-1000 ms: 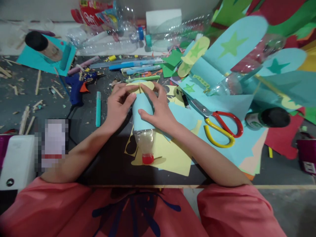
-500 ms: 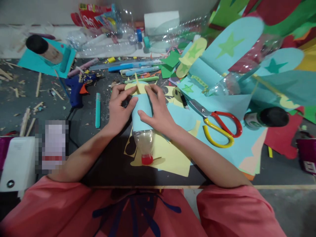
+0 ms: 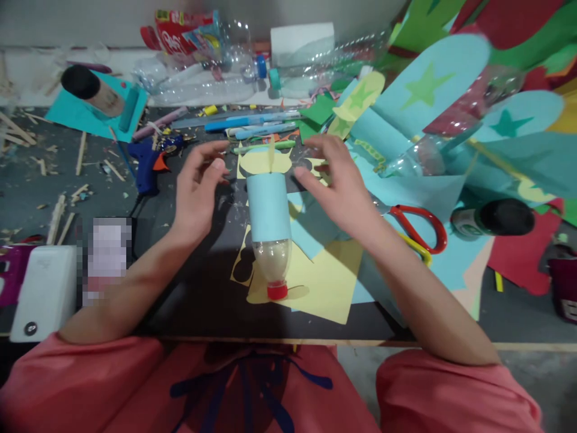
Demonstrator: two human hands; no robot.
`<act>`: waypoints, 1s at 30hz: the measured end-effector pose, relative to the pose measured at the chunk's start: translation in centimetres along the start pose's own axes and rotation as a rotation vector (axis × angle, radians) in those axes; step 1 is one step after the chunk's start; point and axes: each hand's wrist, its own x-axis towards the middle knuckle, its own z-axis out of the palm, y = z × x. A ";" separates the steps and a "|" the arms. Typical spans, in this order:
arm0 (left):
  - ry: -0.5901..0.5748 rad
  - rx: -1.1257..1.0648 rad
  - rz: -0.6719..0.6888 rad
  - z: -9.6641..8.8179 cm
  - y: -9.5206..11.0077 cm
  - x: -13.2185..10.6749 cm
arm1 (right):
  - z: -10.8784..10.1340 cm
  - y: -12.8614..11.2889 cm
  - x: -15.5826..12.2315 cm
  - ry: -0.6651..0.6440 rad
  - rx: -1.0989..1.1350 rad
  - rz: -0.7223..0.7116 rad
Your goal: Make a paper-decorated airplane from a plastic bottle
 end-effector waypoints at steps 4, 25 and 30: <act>-0.009 -0.035 -0.019 -2.0 0.8 -0.8 | -2.8 1.3 -1.3 -0.165 -0.259 -0.039; -0.033 -0.139 -0.099 -4.5 1.5 -3.2 | -5.7 -2.8 -4.2 0.103 0.200 0.184; -0.241 -0.322 -0.099 -3.8 2.9 -3.6 | -1.9 -5.0 -3.0 -0.254 0.458 0.090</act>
